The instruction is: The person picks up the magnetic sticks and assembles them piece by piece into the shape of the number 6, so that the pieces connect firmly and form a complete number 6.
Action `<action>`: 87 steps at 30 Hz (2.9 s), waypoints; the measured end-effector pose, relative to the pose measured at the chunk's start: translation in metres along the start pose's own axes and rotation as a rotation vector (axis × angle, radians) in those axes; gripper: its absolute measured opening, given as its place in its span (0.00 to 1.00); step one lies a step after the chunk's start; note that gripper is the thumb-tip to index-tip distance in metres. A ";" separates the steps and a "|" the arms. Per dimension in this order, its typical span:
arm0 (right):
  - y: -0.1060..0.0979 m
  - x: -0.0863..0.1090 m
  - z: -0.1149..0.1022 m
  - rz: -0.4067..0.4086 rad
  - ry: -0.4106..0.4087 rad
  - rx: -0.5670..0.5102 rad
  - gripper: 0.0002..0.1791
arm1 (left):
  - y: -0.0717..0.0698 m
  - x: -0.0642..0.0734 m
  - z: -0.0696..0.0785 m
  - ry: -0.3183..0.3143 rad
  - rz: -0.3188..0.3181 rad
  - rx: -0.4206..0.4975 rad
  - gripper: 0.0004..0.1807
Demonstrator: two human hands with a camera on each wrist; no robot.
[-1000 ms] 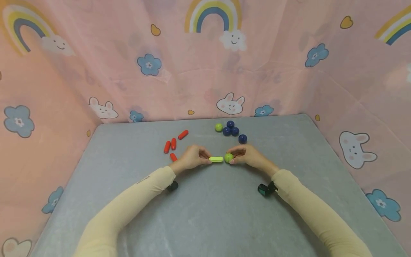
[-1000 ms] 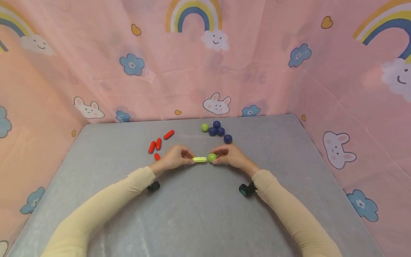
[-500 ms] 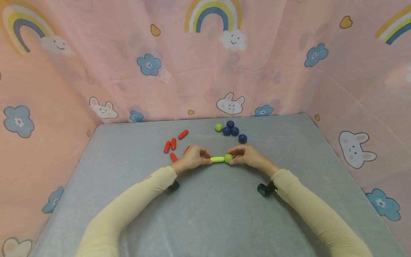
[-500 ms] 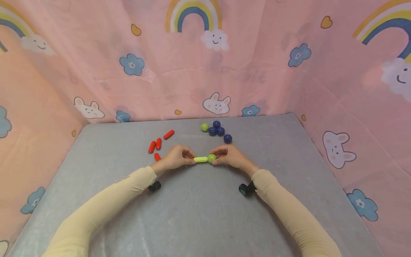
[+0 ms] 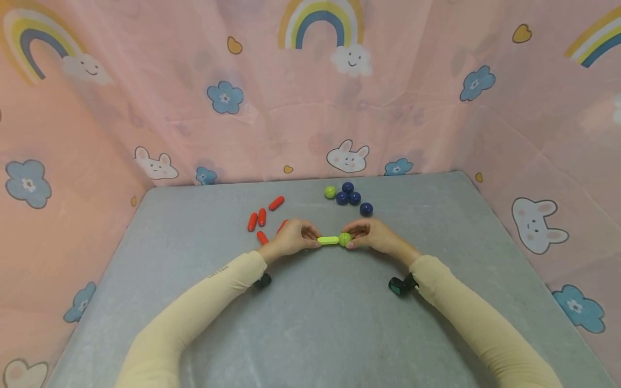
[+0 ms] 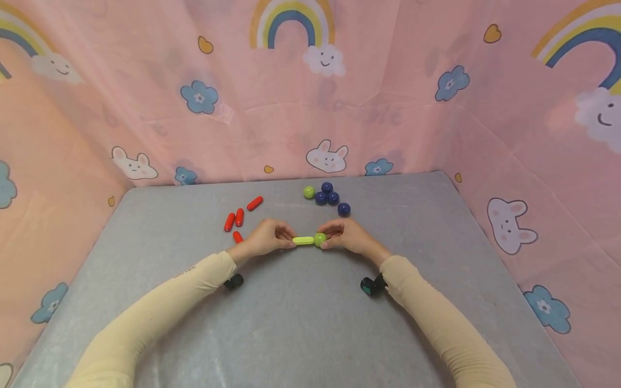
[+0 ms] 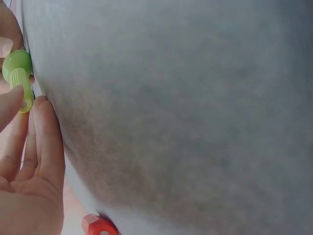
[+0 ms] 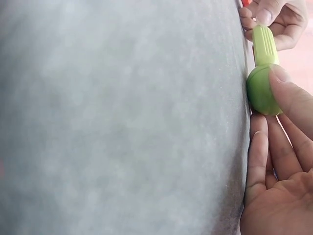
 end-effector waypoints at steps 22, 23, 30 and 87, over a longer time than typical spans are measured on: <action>0.002 0.001 -0.001 0.008 0.000 -0.013 0.23 | -0.029 -0.013 0.017 -0.012 -0.040 0.028 0.16; 0.001 0.001 -0.001 0.008 0.002 -0.013 0.23 | -0.032 -0.017 0.019 -0.002 -0.022 0.035 0.17; 0.002 0.001 -0.002 0.016 0.013 -0.020 0.23 | -0.043 -0.046 0.020 0.014 0.090 0.121 0.19; 0.001 -0.002 0.003 0.003 0.013 -0.041 0.24 | -0.007 -0.122 0.010 -0.172 0.322 0.033 0.23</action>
Point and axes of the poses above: each hand's wrist, its own x-axis away from the middle knuckle, its own y-axis out of the palm, z = x × y, the point moved 2 cm from there along -x, towards the middle knuckle, and after that the axes turned 5 degrees about -y, right-handed, at the moved point
